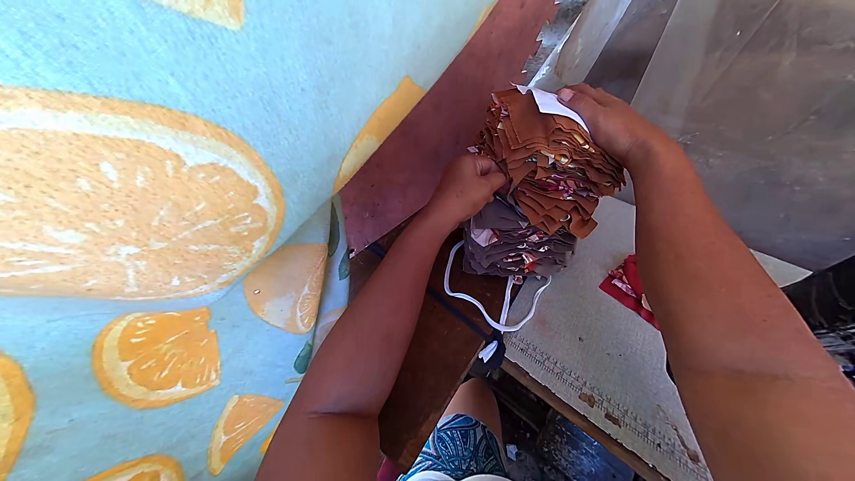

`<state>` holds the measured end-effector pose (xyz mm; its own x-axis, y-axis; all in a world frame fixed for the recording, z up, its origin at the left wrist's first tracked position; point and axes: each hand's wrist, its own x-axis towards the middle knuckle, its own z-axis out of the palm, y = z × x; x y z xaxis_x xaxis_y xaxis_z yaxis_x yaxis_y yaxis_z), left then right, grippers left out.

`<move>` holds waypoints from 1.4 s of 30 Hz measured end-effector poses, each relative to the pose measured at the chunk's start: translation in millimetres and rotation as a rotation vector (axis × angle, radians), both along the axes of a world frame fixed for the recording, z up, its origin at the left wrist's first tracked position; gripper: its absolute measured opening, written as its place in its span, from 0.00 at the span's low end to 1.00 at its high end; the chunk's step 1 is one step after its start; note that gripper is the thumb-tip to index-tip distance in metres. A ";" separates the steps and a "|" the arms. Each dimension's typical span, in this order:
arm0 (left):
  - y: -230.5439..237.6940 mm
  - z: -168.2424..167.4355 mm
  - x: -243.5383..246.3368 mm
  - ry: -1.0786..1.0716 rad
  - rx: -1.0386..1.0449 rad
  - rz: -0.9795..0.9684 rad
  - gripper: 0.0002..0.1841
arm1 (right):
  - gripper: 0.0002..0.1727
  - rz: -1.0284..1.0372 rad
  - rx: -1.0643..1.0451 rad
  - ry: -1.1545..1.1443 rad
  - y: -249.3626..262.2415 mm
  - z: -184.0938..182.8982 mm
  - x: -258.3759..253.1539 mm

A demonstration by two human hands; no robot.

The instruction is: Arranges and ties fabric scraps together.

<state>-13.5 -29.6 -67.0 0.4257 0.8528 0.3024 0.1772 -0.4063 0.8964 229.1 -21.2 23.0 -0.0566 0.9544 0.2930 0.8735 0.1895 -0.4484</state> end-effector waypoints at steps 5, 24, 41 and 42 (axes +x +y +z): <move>2.7 -10.2 -14.3 0.213 0.273 -0.053 0.06 | 0.37 0.008 0.015 -0.004 1.1 -0.4 -1.2; 20.2 -22.2 12.0 0.591 0.147 0.298 0.16 | 0.35 0.011 0.021 0.100 -7.1 -7.7 14.3; 15.1 19.6 36.6 0.823 0.165 0.260 0.16 | 0.32 -0.008 0.117 0.332 -33.7 -32.7 39.3; 14.4 22.7 35.9 0.823 0.139 0.246 0.15 | 0.32 -0.009 0.116 0.324 -33.4 -32.0 38.0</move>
